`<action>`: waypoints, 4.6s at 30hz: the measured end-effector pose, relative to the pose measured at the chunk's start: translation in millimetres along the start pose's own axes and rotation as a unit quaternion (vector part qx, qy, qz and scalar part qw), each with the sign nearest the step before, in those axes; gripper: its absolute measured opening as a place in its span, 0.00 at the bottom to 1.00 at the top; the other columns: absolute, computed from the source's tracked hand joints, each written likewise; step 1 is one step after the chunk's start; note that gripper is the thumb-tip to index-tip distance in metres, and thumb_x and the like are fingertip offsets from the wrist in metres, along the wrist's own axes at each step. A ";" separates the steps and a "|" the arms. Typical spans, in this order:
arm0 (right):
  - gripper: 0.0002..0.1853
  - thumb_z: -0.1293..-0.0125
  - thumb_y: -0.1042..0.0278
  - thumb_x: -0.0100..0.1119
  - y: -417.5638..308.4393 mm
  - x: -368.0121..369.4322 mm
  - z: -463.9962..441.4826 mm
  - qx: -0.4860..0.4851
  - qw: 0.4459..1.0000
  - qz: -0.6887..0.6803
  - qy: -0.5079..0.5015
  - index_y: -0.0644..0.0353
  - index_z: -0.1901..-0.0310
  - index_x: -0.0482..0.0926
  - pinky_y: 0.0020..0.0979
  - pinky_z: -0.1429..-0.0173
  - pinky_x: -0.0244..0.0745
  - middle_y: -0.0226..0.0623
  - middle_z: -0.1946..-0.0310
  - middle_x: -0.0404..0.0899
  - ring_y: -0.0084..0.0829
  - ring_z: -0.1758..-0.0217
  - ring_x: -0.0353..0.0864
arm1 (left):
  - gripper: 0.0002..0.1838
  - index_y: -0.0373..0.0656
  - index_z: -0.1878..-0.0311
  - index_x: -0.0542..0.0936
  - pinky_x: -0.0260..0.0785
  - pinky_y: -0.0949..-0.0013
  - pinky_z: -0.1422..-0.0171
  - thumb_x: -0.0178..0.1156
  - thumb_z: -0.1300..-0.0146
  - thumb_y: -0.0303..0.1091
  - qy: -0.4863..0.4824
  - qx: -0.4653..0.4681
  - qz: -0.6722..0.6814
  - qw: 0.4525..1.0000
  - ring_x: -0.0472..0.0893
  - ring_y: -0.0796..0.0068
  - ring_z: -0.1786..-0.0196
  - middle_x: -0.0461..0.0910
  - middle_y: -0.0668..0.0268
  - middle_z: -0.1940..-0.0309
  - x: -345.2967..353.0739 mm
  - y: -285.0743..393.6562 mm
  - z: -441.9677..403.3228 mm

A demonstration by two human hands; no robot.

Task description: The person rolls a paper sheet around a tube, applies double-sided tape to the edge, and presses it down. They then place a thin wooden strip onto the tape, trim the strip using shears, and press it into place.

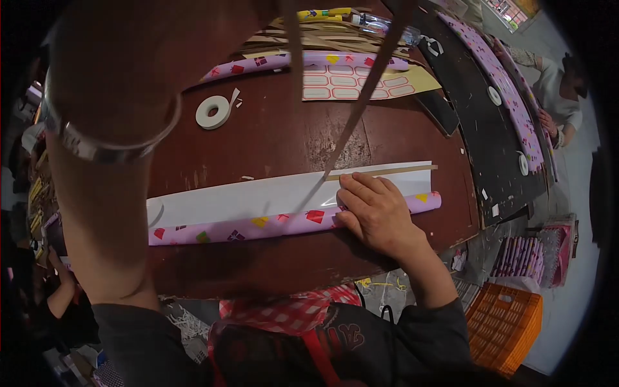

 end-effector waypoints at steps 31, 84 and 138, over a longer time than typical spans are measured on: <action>0.19 0.38 0.55 0.65 0.9 -2.8 0.9 0.006 1.000 0.000 -0.019 0.60 0.52 0.81 0.48 0.38 0.70 0.42 0.42 0.80 0.44 0.39 0.78 | 0.15 0.42 0.72 0.70 0.54 0.80 0.70 0.59 0.37 0.42 0.230 -0.194 -0.286 0.910 0.62 0.87 0.75 0.69 0.68 0.68 -100.2 13.8 226.8; 0.26 0.31 0.49 0.53 7.3 -15.3 13.3 0.086 0.988 -0.010 -0.129 0.66 0.47 0.80 0.53 0.30 0.61 0.51 0.36 0.75 0.50 0.31 0.73 | 0.06 0.36 0.69 0.77 0.66 0.75 0.61 0.61 0.36 0.26 0.291 -0.397 -0.312 0.813 0.71 0.83 0.67 0.70 0.71 0.69 -98.7 -71.0 255.9; 0.23 0.36 0.47 0.62 1.5 -11.1 13.3 0.072 0.996 -0.004 -0.043 0.58 0.50 0.80 0.56 0.35 0.67 0.40 0.39 0.77 0.40 0.34 0.75 | 0.09 0.37 0.66 0.71 0.69 0.67 0.59 0.60 0.48 0.23 0.229 -0.181 -0.635 0.715 0.73 0.67 0.65 0.70 0.61 0.69 -116.2 -106.7 260.3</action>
Point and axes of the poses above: each hand's wrist, its own z-axis away from the middle knuckle, its own x-axis out of the palm, y = z × x, the point moved 2 cm from there along -z, towards the middle knuckle
